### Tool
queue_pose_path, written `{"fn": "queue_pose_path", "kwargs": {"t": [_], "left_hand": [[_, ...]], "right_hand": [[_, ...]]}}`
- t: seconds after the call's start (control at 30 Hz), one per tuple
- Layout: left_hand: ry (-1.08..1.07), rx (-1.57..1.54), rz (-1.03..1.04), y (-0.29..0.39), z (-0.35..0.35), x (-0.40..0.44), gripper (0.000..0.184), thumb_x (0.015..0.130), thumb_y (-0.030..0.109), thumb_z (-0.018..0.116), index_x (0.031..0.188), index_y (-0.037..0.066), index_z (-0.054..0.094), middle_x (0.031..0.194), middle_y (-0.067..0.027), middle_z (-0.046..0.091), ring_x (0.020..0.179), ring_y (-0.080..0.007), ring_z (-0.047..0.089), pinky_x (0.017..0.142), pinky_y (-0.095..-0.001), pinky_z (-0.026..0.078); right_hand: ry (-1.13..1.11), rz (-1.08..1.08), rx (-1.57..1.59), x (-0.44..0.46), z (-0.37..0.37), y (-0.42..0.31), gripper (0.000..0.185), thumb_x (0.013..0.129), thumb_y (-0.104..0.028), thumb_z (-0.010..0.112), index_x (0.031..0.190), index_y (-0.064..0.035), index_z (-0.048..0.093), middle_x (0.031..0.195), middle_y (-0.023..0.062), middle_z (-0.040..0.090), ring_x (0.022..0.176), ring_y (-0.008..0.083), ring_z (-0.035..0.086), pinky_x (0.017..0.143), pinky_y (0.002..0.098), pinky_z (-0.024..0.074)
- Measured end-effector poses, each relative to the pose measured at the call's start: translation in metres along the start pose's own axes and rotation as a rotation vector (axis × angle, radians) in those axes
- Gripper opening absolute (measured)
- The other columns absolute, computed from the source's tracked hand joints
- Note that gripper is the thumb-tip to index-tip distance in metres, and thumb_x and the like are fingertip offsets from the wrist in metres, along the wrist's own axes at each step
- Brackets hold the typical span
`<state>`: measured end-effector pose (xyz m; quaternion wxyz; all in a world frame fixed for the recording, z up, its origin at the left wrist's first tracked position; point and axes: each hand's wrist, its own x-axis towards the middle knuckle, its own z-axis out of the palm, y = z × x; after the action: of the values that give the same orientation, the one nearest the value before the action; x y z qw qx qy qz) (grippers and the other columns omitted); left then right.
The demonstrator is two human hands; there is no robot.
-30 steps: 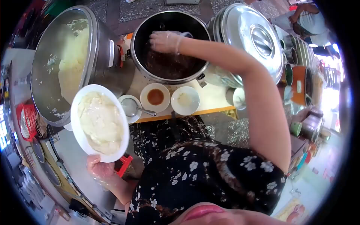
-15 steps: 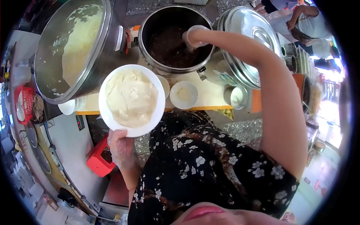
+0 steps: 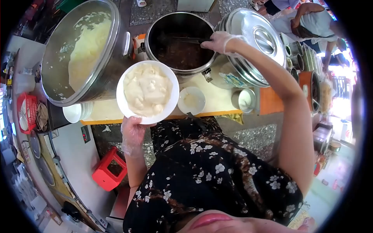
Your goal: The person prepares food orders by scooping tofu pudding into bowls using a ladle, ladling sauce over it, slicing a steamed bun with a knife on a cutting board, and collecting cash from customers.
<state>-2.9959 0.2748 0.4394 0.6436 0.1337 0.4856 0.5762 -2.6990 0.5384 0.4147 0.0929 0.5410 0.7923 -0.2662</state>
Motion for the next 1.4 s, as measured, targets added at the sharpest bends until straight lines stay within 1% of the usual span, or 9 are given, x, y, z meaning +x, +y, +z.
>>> {"fn": "queue_pose_path", "kwargs": {"t": [0.13, 0.23, 0.43, 0.5, 0.57, 0.67, 1.13, 1.27, 1.4], "left_hand": [[-0.016, -0.021, -0.004, 0.003, -0.002, 0.003, 0.071, 0.066, 0.005, 0.046, 0.13, -0.014, 0.024, 0.116, -0.0292, 0.05, 0.095, -0.0398, 0.061, 0.065, -0.0434, 0.061], [0.011, -0.011, 0.007, 0.0, -0.007, 0.003, 0.069, 0.066, 0.005, 0.047, 0.129, -0.015, 0.026, 0.115, -0.0302, 0.051, 0.092, -0.0405, 0.062, 0.064, -0.0444, 0.06], [0.063, 0.026, -0.004, -0.009, -0.008, -0.005, 0.069, 0.065, 0.007, 0.048, 0.128, -0.015, 0.03, 0.113, -0.0305, 0.053, 0.088, -0.0407, 0.063, 0.062, -0.0453, 0.06], [0.07, 0.031, 0.006, -0.011, -0.004, -0.008, 0.069, 0.065, 0.007, 0.049, 0.128, -0.015, 0.03, 0.112, -0.0299, 0.054, 0.088, -0.0404, 0.063, 0.063, -0.045, 0.06], [0.108, 0.029, 0.015, -0.015, -0.002, -0.009, 0.07, 0.064, 0.008, 0.05, 0.128, -0.014, 0.031, 0.112, -0.0286, 0.055, 0.088, -0.039, 0.063, 0.063, -0.0438, 0.06], [0.127, -0.006, 0.024, -0.013, -0.007, -0.01, 0.07, 0.065, 0.007, 0.05, 0.128, -0.013, 0.031, 0.113, -0.0276, 0.055, 0.09, -0.0378, 0.063, 0.063, -0.0429, 0.06], [-0.045, 0.057, 0.067, -0.008, 0.004, 0.027, 0.07, 0.067, 0.004, 0.048, 0.132, -0.01, 0.025, 0.124, -0.0265, 0.046, 0.106, -0.0403, 0.056, 0.077, -0.0488, 0.057], [-0.087, 0.132, 0.037, -0.006, 0.012, 0.035, 0.069, 0.068, 0.005, 0.046, 0.133, -0.009, 0.026, 0.126, -0.0259, 0.045, 0.109, -0.0398, 0.054, 0.082, -0.0487, 0.055], [-0.109, 0.061, 0.002, -0.013, 0.019, 0.046, 0.071, 0.066, 0.005, 0.047, 0.132, -0.009, 0.026, 0.122, -0.025, 0.048, 0.1, -0.0382, 0.059, 0.067, -0.044, 0.061]], "right_hand": [[0.155, -0.025, -0.238, -0.02, 0.006, -0.025, 0.023, 0.083, -0.02, 0.057, 0.096, -0.0006, 0.06, 0.089, 0.0202, 0.065, 0.088, 0.0326, 0.064, 0.075, 0.0413, 0.0511], [0.167, -0.152, -0.454, -0.004, 0.015, -0.037, 0.022, 0.079, -0.015, 0.061, 0.098, -0.0045, 0.058, 0.089, 0.0158, 0.066, 0.088, 0.0288, 0.065, 0.072, 0.0377, 0.0527], [0.021, -0.019, -0.579, 0.035, 0.036, -0.064, 0.014, 0.07, -0.015, 0.069, 0.083, -0.0092, 0.072, 0.093, 0.0045, 0.069, 0.085, 0.0247, 0.067, 0.065, 0.0332, 0.0533], [-0.69, -0.709, -1.254, 0.082, 0.053, -0.058, 0.015, 0.067, -0.017, 0.069, 0.078, -0.0075, 0.072, 0.084, 0.0078, 0.069, 0.077, 0.0261, 0.066, 0.065, 0.0333, 0.053], [-0.373, -0.55, -0.698, 0.152, 0.132, -0.008, 0.023, 0.063, -0.022, 0.07, 0.076, -0.0028, 0.071, 0.078, 0.0118, 0.068, 0.071, 0.0283, 0.065, 0.065, 0.0349, 0.0525], [-0.197, -0.021, 0.161, 0.08, 0.094, -0.051, 0.04, 0.062, -0.032, 0.072, 0.084, 0.0019, 0.069, 0.083, 0.0181, 0.067, 0.077, 0.0326, 0.065, 0.07, 0.039, 0.0508], [0.074, -0.091, 0.467, -0.028, 0.063, 0.006, 0.052, 0.069, -0.037, 0.066, 0.094, 0.0085, 0.061, 0.083, 0.0245, 0.062, 0.083, 0.0324, 0.062, 0.077, 0.0373, 0.0467], [0.093, -0.059, 0.339, -0.057, 0.024, 0.0, 0.05, 0.071, -0.037, 0.064, 0.096, 0.0066, 0.061, 0.084, 0.024, 0.063, 0.084, 0.0327, 0.062, 0.079, 0.0379, 0.0474], [-0.011, -0.01, 0.354, -0.093, -0.028, 0.002, 0.052, 0.072, -0.042, 0.065, 0.096, 0.0051, 0.062, 0.087, 0.0213, 0.064, 0.086, 0.0309, 0.063, 0.079, 0.0375, 0.0476]]}}
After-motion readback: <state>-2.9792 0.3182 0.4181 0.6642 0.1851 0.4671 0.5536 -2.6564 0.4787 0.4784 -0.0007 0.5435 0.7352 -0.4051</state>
